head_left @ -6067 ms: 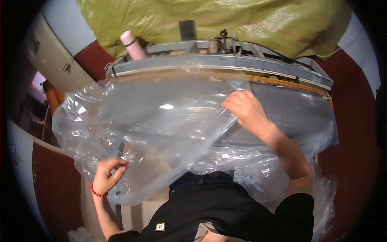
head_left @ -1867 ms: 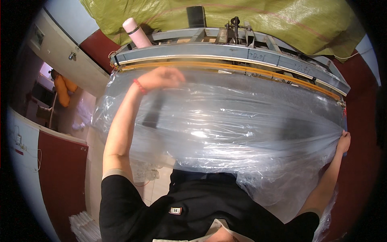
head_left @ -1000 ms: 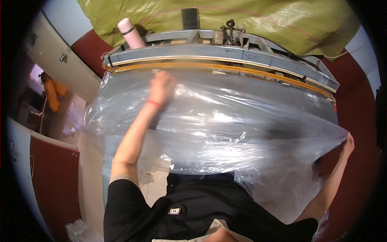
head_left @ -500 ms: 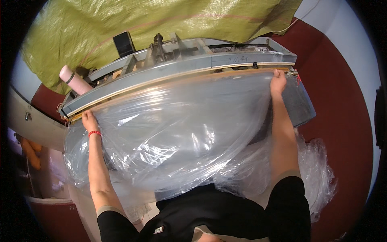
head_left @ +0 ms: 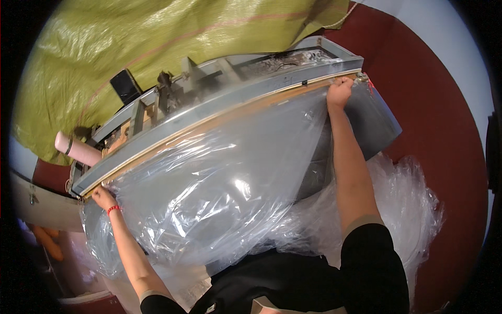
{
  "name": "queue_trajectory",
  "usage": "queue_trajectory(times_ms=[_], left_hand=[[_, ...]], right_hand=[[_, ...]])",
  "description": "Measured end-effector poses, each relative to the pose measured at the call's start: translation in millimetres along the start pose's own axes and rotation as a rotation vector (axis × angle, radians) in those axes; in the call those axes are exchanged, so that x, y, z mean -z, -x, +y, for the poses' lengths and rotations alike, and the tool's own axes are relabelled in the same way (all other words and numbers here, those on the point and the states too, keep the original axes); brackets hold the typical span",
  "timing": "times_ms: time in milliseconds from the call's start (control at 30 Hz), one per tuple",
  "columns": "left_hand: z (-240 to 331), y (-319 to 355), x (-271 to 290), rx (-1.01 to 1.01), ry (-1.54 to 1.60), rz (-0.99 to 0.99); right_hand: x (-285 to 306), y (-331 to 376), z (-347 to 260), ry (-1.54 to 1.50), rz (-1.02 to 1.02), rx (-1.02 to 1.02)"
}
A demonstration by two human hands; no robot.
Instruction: The person is manipulating and sealing plastic film using an industrial heat sealing machine.
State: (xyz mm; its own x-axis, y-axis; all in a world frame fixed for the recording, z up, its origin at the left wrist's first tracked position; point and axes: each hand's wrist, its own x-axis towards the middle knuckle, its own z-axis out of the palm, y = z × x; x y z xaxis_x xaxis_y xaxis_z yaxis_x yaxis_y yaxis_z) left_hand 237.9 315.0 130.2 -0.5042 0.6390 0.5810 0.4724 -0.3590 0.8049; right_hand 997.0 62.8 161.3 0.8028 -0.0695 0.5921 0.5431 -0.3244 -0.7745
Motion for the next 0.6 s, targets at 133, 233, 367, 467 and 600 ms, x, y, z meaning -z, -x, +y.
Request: queue_trajectory(times_ms=[133, 233, 367, 467, 600], left_hand=[[34.5, 18.2, -16.7, 0.268, 0.149, -0.109], [22.8, 10.0, -8.7, 0.217, 0.100, -0.097], [42.5, 16.9, -3.6, 0.323, 0.240, -0.315], [106.8, 32.0, 30.8, 0.196, 0.225, -0.633], [180.6, 48.1, 89.4, 0.064, 0.320, -0.584]], right_hand=[[12.0, -6.8, -7.1, 0.088, 0.058, -0.030], [9.0, 0.6, -11.7, 0.087, 0.039, -0.061], [-3.3, -17.7, 30.7, -0.117, -0.041, -0.172], [19.0, -12.7, -6.9, 0.021, -0.012, -0.180], [52.7, 46.4, -129.1, -0.312, -0.263, 0.370]])
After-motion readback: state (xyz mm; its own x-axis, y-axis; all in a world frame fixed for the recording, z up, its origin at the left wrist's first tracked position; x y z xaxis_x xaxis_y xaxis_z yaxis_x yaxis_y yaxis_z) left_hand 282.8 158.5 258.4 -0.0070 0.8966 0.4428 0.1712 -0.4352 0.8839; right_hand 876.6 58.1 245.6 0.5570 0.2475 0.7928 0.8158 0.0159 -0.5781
